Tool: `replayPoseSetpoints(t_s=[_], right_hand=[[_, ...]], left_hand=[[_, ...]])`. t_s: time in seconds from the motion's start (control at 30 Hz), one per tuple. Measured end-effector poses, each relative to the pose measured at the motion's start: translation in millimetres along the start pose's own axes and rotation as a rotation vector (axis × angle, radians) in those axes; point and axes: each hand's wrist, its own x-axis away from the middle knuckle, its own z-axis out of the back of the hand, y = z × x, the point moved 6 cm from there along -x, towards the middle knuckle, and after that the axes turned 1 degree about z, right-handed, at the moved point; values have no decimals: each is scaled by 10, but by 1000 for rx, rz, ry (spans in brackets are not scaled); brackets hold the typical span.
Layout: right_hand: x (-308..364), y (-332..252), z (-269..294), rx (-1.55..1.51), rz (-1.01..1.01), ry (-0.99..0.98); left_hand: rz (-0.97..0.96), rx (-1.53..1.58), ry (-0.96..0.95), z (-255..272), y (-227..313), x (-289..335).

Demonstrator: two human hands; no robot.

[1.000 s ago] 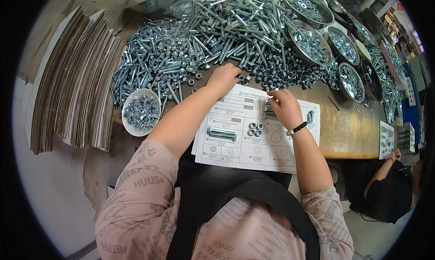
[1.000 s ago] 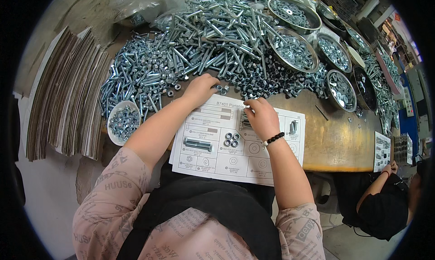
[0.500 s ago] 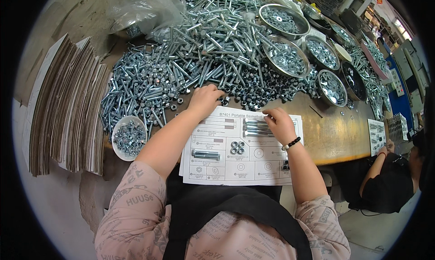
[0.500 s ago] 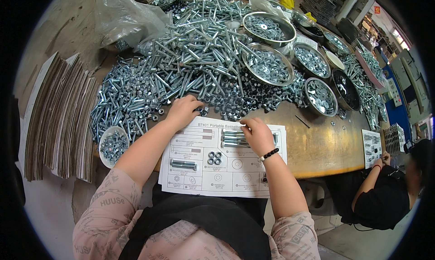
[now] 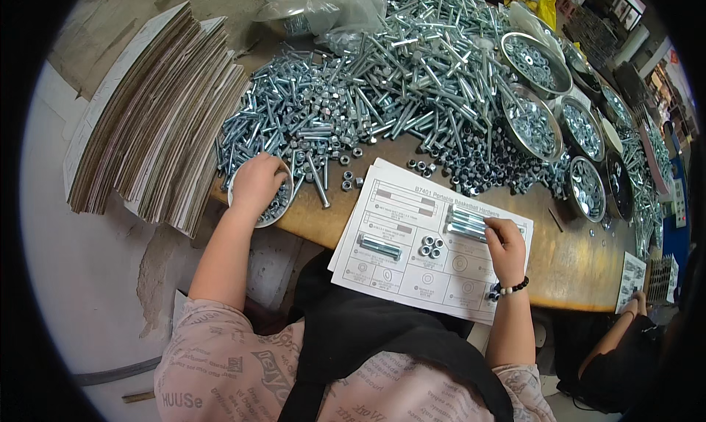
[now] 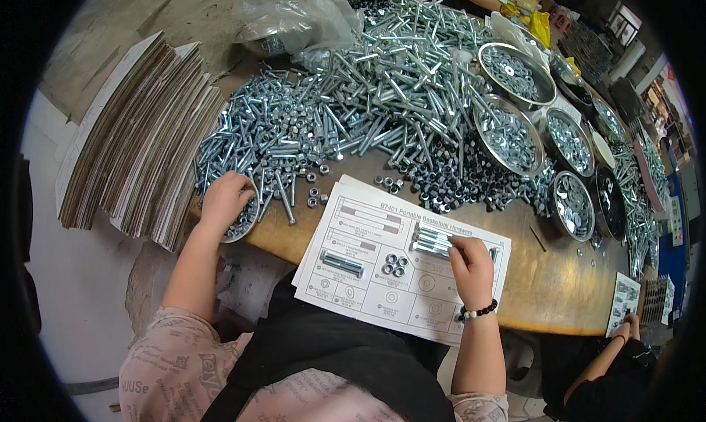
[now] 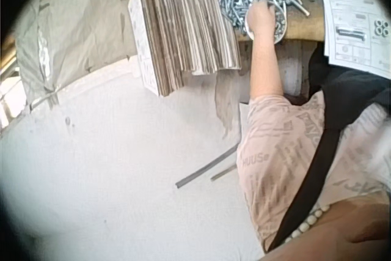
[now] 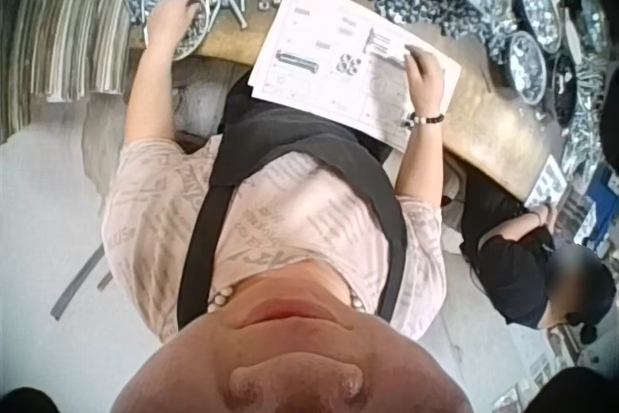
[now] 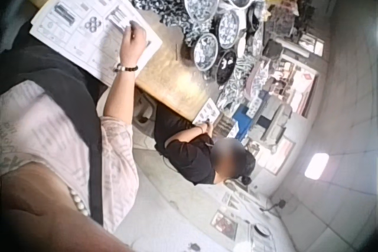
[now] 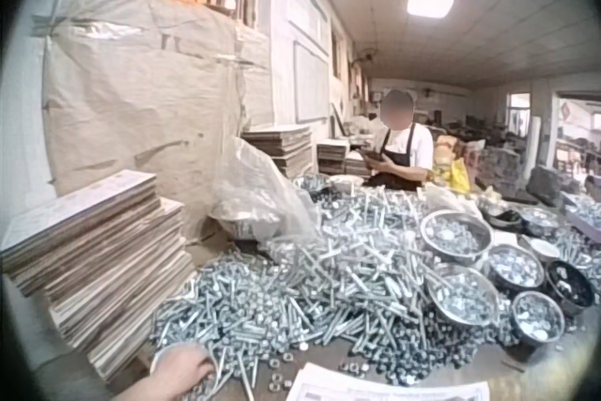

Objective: The person sorts metal fasteners from a large pile on a table into designated sections on a printed instruction sheet. They pick bolts, nuts, and washers by hand and place them into specific areas on the sheet, occasionally adjusting the sheet's position.

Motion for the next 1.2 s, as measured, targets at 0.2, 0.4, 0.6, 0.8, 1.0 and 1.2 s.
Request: replayPoseSetpoints(t_s=[0.2, 0.4, 0.6, 0.8, 1.0, 1.2], right_hand=[[13, -47, -5, -33, -12, 5], [128, 0, 58, -56, -70, 1], [232, 65, 144, -60, -88, 17], [252, 53, 43, -81, -79, -10], [291, 24, 4, -116, -100, -30], [314, 90, 195, -39, -122, 69]], left_hand=[[-221, -71, 104, -112, 3, 40], [-220, -104, 221, -122, -26, 119], [-42, 248, 233, 66, 244, 282], [-539, 484, -278, -413, 1240, 862], [-582, 377, -337, -595, 1361, 1002], [-464, 420, -248, -446, 1392, 673]])
